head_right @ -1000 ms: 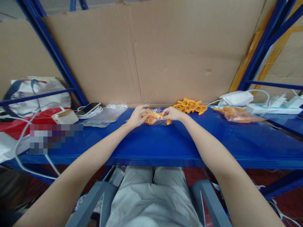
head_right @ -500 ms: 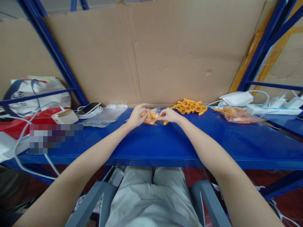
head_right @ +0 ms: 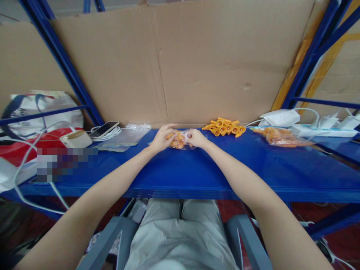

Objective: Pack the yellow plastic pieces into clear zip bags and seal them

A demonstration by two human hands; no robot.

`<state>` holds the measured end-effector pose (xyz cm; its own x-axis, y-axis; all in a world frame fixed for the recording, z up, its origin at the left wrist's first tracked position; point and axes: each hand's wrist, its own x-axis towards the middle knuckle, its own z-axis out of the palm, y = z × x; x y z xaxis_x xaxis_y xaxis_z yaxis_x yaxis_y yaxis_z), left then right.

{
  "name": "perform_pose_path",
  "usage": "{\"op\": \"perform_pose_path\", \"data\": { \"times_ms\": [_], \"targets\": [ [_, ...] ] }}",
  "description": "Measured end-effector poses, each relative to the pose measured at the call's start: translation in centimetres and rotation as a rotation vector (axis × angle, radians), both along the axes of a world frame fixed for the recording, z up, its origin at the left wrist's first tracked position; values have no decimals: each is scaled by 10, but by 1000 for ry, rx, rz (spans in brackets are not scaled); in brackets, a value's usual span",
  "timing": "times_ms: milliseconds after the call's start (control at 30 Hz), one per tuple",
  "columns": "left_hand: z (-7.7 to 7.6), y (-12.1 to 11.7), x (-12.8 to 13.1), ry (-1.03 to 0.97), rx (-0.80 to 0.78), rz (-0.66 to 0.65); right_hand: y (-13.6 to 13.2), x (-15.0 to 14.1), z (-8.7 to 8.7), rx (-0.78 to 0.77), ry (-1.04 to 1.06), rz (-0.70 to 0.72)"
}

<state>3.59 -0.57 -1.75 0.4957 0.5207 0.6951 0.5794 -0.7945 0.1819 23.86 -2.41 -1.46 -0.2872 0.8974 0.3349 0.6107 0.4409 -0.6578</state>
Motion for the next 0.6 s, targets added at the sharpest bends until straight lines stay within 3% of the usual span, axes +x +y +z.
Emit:
{"op": "perform_pose_path", "data": {
  "times_ms": [167,300,433,600],
  "targets": [
    [3,10,-9,-94,-82,17,-2,-8,3,-24,82,30],
    [-4,32,-31,-220,-208,172,-3,-8,5,-41,157,31],
    [-15,50,-45,-326,-427,320,0,-1,5,60,74,-77],
    [-17,46,-38,-384,-628,272,0,5,9,103,-112,-291]
  ]
}}
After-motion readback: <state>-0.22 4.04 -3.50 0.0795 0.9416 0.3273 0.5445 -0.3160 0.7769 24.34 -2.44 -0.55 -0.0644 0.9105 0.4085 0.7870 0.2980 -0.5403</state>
